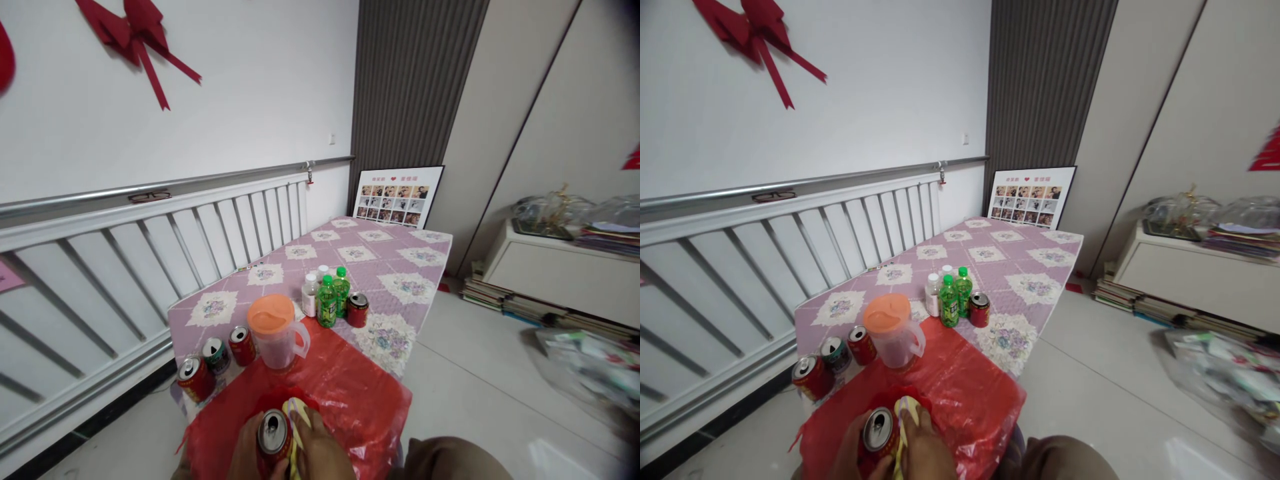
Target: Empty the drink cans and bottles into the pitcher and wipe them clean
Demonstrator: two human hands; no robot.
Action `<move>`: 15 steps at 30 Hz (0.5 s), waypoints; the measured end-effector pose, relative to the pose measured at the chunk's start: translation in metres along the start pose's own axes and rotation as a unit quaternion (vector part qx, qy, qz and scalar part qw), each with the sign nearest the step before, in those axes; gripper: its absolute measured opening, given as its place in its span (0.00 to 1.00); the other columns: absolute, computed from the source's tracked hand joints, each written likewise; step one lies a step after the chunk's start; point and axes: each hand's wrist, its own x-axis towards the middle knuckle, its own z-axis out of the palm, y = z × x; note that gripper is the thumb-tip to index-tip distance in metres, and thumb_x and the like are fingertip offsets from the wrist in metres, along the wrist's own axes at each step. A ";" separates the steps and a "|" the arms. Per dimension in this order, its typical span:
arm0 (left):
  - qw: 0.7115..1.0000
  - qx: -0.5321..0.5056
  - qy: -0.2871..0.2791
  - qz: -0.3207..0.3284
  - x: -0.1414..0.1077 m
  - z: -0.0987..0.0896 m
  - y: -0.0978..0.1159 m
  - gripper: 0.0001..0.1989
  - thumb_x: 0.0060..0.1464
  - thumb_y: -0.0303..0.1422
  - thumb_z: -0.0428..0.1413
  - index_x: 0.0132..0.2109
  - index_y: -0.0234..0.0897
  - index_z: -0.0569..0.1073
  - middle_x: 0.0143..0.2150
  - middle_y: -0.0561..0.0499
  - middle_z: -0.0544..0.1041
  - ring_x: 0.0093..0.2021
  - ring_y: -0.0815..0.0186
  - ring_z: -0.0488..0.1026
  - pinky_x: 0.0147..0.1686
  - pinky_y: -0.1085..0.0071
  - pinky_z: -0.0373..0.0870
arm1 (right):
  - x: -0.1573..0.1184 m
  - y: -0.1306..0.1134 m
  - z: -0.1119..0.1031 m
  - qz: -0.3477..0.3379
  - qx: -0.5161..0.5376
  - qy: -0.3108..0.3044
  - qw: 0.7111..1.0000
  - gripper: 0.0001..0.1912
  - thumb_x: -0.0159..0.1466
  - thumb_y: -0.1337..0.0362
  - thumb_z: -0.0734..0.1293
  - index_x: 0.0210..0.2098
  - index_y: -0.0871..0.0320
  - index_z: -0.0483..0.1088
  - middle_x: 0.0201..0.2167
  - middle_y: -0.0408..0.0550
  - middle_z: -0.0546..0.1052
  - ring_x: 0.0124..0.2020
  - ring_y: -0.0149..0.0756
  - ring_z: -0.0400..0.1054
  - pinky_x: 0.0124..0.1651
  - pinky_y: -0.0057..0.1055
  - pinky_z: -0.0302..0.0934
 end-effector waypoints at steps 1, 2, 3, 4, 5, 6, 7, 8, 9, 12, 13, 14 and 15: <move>1.000 0.004 -0.010 -0.008 0.000 -0.001 -0.001 0.27 0.44 0.31 0.60 0.54 0.33 0.69 0.50 0.38 0.78 0.51 0.50 0.77 0.52 0.54 0.76 | 0.000 -0.001 0.000 0.001 -0.005 -0.003 1.000 0.38 0.57 0.78 0.60 0.67 0.55 0.57 0.69 0.62 0.59 0.64 0.47 0.62 0.61 0.36 0.60; 1.000 0.010 -0.021 -0.013 0.001 -0.002 -0.002 0.29 0.44 0.31 0.60 0.55 0.33 0.69 0.52 0.38 0.78 0.53 0.50 0.76 0.53 0.54 0.75 | 0.000 -0.001 -0.001 0.003 -0.010 -0.008 1.000 0.38 0.57 0.77 0.60 0.67 0.55 0.57 0.69 0.62 0.59 0.64 0.47 0.62 0.61 0.36 0.61; 0.999 0.016 -0.034 -0.016 0.002 -0.004 -0.003 0.31 0.43 0.30 0.60 0.57 0.32 0.68 0.54 0.37 0.77 0.55 0.50 0.75 0.54 0.53 0.74 | 0.000 -0.002 -0.001 0.006 -0.014 -0.012 1.000 0.38 0.57 0.78 0.60 0.67 0.55 0.57 0.69 0.61 0.58 0.64 0.47 0.62 0.61 0.36 0.61; 0.998 0.022 -0.049 -0.015 0.004 -0.007 -0.004 0.33 0.43 0.28 0.60 0.59 0.32 0.66 0.56 0.37 0.76 0.56 0.50 0.74 0.56 0.53 0.73 | 0.000 -0.002 -0.002 0.008 -0.018 -0.018 1.000 0.39 0.57 0.78 0.60 0.67 0.55 0.57 0.69 0.60 0.58 0.64 0.47 0.62 0.61 0.36 0.61; 0.997 0.028 -0.067 -0.012 0.007 -0.010 -0.005 0.35 0.42 0.27 0.59 0.60 0.32 0.65 0.58 0.36 0.75 0.58 0.51 0.73 0.57 0.54 0.73 | -0.001 -0.003 -0.002 0.011 -0.019 -0.021 1.000 0.39 0.57 0.77 0.60 0.67 0.54 0.57 0.69 0.59 0.58 0.64 0.47 0.62 0.61 0.36 0.61; 0.995 0.034 -0.090 -0.006 0.010 -0.013 -0.005 0.36 0.41 0.25 0.59 0.61 0.31 0.65 0.59 0.36 0.74 0.59 0.51 0.72 0.57 0.54 0.73 | -0.001 -0.003 -0.002 0.014 -0.019 -0.022 0.999 0.39 0.57 0.77 0.60 0.67 0.53 0.57 0.70 0.58 0.57 0.64 0.47 0.62 0.61 0.37 0.61; 0.992 0.041 -0.117 0.002 0.014 -0.018 -0.006 0.38 0.40 0.24 0.59 0.62 0.32 0.65 0.60 0.36 0.73 0.59 0.50 0.72 0.57 0.55 0.73 | -0.001 -0.004 -0.002 0.016 -0.018 -0.022 0.999 0.39 0.57 0.77 0.60 0.67 0.53 0.57 0.70 0.57 0.58 0.64 0.47 0.62 0.61 0.37 0.61; 0.988 0.049 -0.145 0.009 0.018 -0.022 -0.005 0.38 0.39 0.23 0.59 0.62 0.32 0.66 0.60 0.37 0.73 0.59 0.50 0.72 0.57 0.56 0.73 | -0.002 -0.004 -0.002 0.017 -0.017 -0.022 0.999 0.39 0.56 0.77 0.61 0.67 0.52 0.58 0.69 0.57 0.58 0.64 0.48 0.62 0.61 0.37 0.61; 0.983 0.057 -0.173 0.018 0.022 -0.027 -0.005 0.39 0.38 0.23 0.59 0.62 0.32 0.67 0.60 0.37 0.73 0.60 0.50 0.71 0.58 0.57 0.72 | -0.002 -0.005 -0.002 0.017 -0.017 -0.020 1.000 0.39 0.56 0.77 0.61 0.67 0.52 0.59 0.69 0.57 0.59 0.64 0.48 0.62 0.62 0.37 0.61; 0.971 0.079 -0.223 0.027 0.030 -0.039 0.002 0.40 0.38 0.21 0.57 0.63 0.35 0.67 0.62 0.41 0.72 0.62 0.51 0.69 0.61 0.60 0.69 | -0.003 -0.007 -0.004 0.019 -0.017 -0.019 1.000 0.39 0.56 0.78 0.60 0.66 0.52 0.60 0.69 0.56 0.59 0.65 0.47 0.61 0.62 0.37 0.60; 0.969 0.086 -0.229 0.023 0.032 -0.043 0.005 0.41 0.38 0.20 0.57 0.63 0.36 0.67 0.63 0.42 0.72 0.63 0.51 0.69 0.62 0.60 0.68 | -0.003 -0.008 -0.005 0.020 -0.017 -0.020 0.999 0.40 0.56 0.78 0.60 0.66 0.52 0.59 0.69 0.56 0.59 0.64 0.47 0.61 0.62 0.36 0.60; 0.968 0.090 -0.233 0.020 0.033 -0.045 0.009 0.41 0.38 0.20 0.56 0.64 0.37 0.67 0.63 0.43 0.71 0.63 0.52 0.68 0.63 0.60 0.67 | -0.004 -0.009 -0.006 0.019 -0.016 -0.022 0.999 0.40 0.56 0.78 0.60 0.67 0.52 0.59 0.69 0.56 0.59 0.64 0.47 0.62 0.62 0.36 0.61; 0.967 0.093 -0.236 0.017 0.034 -0.047 0.012 0.41 0.38 0.20 0.56 0.64 0.37 0.66 0.63 0.43 0.71 0.63 0.52 0.69 0.63 0.61 0.67 | -0.004 -0.009 -0.007 0.018 -0.015 -0.023 0.999 0.40 0.56 0.78 0.60 0.67 0.53 0.59 0.69 0.57 0.58 0.64 0.47 0.62 0.62 0.36 0.61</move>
